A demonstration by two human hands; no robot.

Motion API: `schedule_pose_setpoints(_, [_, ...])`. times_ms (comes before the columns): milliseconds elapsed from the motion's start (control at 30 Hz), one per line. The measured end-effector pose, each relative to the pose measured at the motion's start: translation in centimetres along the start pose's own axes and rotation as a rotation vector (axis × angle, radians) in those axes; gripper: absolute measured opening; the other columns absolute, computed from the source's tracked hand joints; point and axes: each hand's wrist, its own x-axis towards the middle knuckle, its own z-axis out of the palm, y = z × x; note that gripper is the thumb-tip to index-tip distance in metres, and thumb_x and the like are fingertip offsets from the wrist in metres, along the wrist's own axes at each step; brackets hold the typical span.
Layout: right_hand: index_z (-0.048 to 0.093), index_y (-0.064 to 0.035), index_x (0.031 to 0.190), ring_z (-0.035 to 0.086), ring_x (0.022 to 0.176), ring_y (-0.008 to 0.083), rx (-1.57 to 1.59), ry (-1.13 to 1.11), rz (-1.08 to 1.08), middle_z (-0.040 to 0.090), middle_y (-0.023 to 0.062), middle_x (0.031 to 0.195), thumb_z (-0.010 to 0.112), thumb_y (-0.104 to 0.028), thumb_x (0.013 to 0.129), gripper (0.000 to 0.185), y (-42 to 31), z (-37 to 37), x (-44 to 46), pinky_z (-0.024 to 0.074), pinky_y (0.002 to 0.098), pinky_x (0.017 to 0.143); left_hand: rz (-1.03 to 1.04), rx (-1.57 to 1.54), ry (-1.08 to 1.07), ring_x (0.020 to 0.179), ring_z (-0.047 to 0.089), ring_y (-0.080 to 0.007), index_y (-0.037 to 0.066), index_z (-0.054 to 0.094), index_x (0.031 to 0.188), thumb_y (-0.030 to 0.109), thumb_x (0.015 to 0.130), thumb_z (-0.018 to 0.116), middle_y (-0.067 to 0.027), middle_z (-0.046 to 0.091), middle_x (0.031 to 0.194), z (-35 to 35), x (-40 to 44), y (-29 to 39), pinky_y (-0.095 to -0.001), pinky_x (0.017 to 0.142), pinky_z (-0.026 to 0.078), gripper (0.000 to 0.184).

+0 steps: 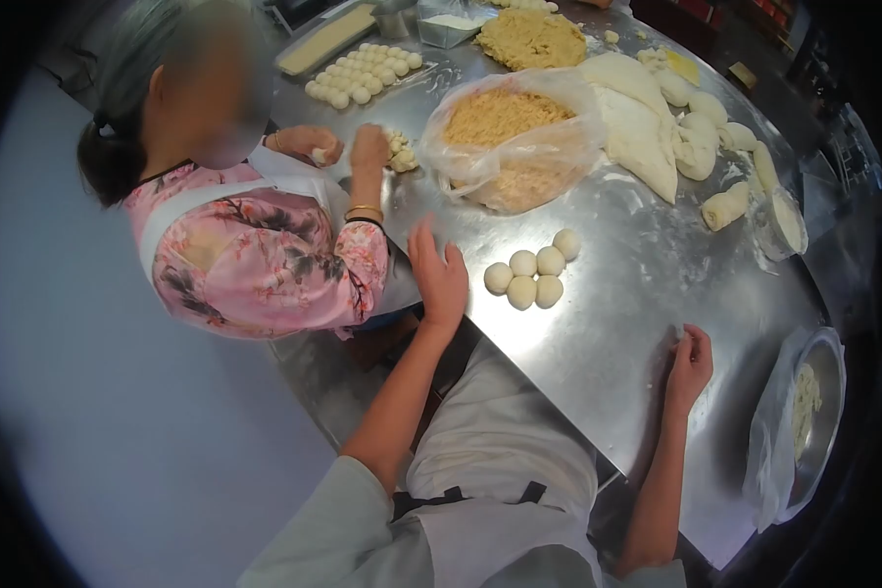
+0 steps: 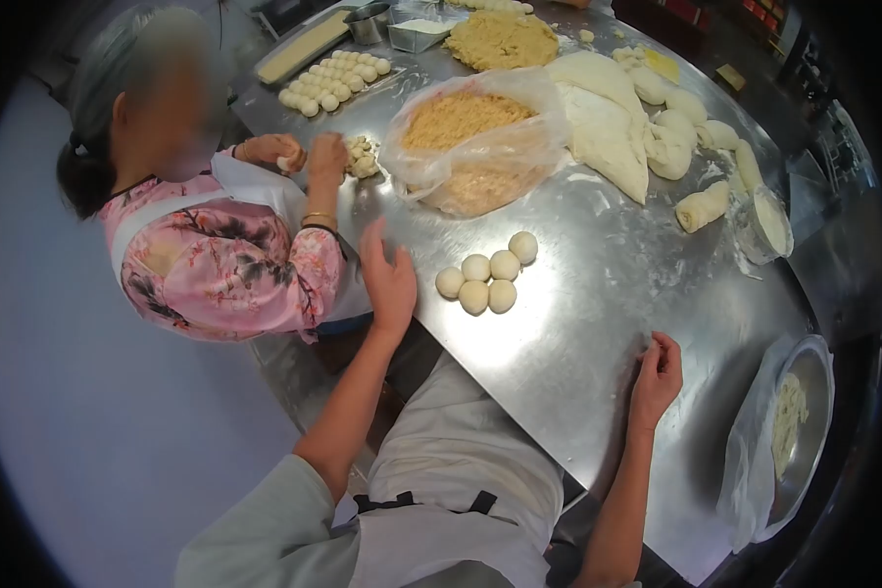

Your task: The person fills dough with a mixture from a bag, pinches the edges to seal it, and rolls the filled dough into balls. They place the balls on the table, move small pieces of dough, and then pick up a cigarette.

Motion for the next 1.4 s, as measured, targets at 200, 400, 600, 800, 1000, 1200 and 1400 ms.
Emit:
schedule_pose_setpoints(200, [0.069, -0.0012, 0.115, 0.055, 0.075, 0.0061, -0.015, 0.004, 0.025, 0.061, -0.0013, 0.086, 0.058, -0.008, 0.105, 0.016, -0.7, 0.1, -0.3, 0.0454, 0.0222, 0.071, -0.096, 0.281, 0.039, 0.145, 0.035, -0.0513, -0.016, 0.021, 0.154, 0.024, 0.092, 0.070, -0.0383, 0.037, 0.153, 2.2, 6.0, -3.5, -0.0508, 0.123, 0.027, 0.088])
schedule_pose_setpoints(400, [0.069, -0.0009, 0.115, 0.055, 0.075, 0.0063, -0.029, 0.026, -0.007, 0.061, -0.0007, 0.087, 0.058, -0.008, 0.106, 0.016, -0.2, 0.2, -0.8, 0.0452, 0.0224, 0.071, -0.279, 0.355, 0.051, 0.146, 0.033, -0.0505, -0.018, 0.022, 0.153, 0.045, 0.081, 0.082, -0.0384, 0.033, 0.156, 2.3, 10.8, -4.0, -0.0522, 0.123, 0.027, 0.113])
schedule_pose_setpoints(600, [0.069, -0.0014, 0.115, 0.050, 0.072, 0.0064, -0.030, 0.061, -0.038, 0.056, -0.0015, 0.080, 0.057, -0.009, 0.105, 0.017, 1.8, 1.2, -0.9, 0.0417, 0.0229, 0.068, -0.184, 0.537, 0.296, 0.147, 0.030, -0.0513, -0.018, 0.021, 0.152, 0.057, 0.073, 0.085, -0.0410, 0.031, 0.154, 5.0, 15.0, -9.3, -0.0528, 0.124, 0.024, 0.127])
schedule_pose_setpoints(800, [0.069, -0.0012, 0.115, 0.048, 0.072, 0.0062, -0.006, 0.079, -0.091, 0.055, -0.0023, 0.081, 0.057, -0.011, 0.106, 0.018, 5.2, 2.8, -1.0, 0.0402, 0.0226, 0.067, -0.138, 0.463, 0.314, 0.145, 0.031, -0.0530, -0.006, 0.022, 0.157, 0.060, 0.072, 0.086, -0.0387, 0.033, 0.154, 4.9, 17.9, -10.0, -0.0556, 0.122, 0.025, 0.125])
schedule_pose_setpoints(1000, [0.070, -0.0012, 0.114, 0.046, 0.073, 0.0063, -0.015, 0.099, -0.096, 0.055, -0.0031, 0.083, 0.058, -0.010, 0.106, 0.017, 6.9, 3.8, -0.7, 0.0396, 0.0226, 0.067, -0.012, 0.467, 0.305, 0.144, 0.034, -0.0485, 0.014, 0.041, 0.157, 0.063, 0.071, 0.084, -0.0289, 0.034, 0.156, 5.4, 20.6, -11.7, -0.0575, 0.120, 0.029, 0.108])
schedule_pose_setpoints(1200, [0.069, 0.0006, 0.114, 0.044, 0.072, 0.0043, 0.003, 0.127, -0.130, 0.055, -0.0042, 0.084, 0.058, -0.010, 0.107, 0.017, 9.2, 4.6, -0.1, 0.0367, 0.0208, 0.064, 0.037, 0.547, 0.253, 0.127, 0.049, -0.0429, 0.020, 0.070, 0.130, 0.058, 0.079, 0.078, -0.0175, 0.054, 0.133, 5.6, 21.4, -11.0, -0.0545, 0.108, 0.040, 0.063])
schedule_pose_setpoints(1400, [0.069, 0.0011, 0.115, 0.045, 0.074, 0.0042, -0.018, 0.145, -0.149, 0.058, -0.0036, 0.088, 0.058, -0.010, 0.107, 0.018, 9.3, 5.1, 0.7, 0.0383, 0.0208, 0.067, 0.101, 0.661, 0.328, 0.114, 0.056, -0.0402, 0.017, 0.072, 0.113, 0.039, 0.086, 0.072, -0.0135, 0.059, 0.117, 6.5, 22.6, -11.6, -0.0534, 0.092, 0.050, 0.035])
